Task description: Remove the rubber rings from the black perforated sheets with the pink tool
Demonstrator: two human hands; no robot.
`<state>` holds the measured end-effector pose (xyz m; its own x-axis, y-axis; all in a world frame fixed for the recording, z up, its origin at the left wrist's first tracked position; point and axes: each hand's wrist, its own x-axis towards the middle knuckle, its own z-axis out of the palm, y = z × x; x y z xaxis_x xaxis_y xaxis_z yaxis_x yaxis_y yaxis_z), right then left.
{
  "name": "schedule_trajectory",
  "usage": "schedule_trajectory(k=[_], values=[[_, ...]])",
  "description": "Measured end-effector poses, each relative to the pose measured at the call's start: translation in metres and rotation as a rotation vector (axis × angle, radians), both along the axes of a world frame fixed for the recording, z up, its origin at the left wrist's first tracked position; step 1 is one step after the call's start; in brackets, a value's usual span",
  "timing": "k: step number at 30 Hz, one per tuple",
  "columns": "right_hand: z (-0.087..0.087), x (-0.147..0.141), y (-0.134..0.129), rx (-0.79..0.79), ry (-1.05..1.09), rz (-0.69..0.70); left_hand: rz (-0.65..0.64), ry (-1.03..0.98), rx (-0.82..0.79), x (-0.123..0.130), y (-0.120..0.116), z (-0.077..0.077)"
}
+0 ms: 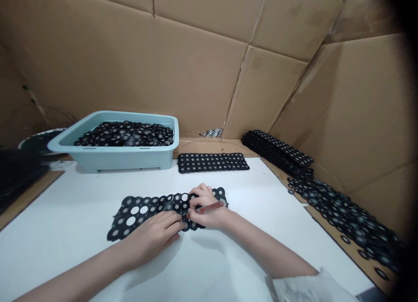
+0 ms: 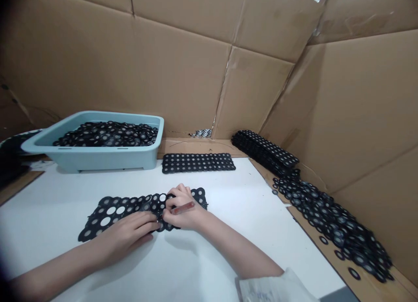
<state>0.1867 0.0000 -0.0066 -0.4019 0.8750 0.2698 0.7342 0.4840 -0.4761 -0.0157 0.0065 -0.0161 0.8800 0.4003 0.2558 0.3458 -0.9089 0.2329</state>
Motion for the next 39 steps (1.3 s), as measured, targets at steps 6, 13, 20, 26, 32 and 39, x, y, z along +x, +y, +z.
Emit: schedule_trajectory(k=[6, 13, 20, 26, 32, 39], values=[[-0.009, -0.002, 0.001, -0.124, 0.130, -0.062, 0.188, -0.049, -0.265, -0.007, 0.006, 0.003], [-0.005, -0.001, 0.000, -0.120, 0.302, -0.064, 0.403, -0.190, -0.336, 0.004, 0.012, 0.004], [-0.005, 0.004, -0.003, -0.139, 0.235, -0.031, 0.468, 0.041, -0.529, 0.020, 0.034, 0.023], [-0.003, 0.008, -0.003, -0.182, 0.226, 0.017, 0.461, -0.026, -0.605, 0.024, 0.038, 0.021], [-0.017, -0.006, 0.000, 0.036, -0.064, -0.056, 0.639, -0.051, -0.469, 0.031, 0.022, 0.011], [0.000, 0.001, 0.008, -0.024, 0.002, -0.037, 0.567, -0.166, -0.587, 0.027, 0.019, 0.016]])
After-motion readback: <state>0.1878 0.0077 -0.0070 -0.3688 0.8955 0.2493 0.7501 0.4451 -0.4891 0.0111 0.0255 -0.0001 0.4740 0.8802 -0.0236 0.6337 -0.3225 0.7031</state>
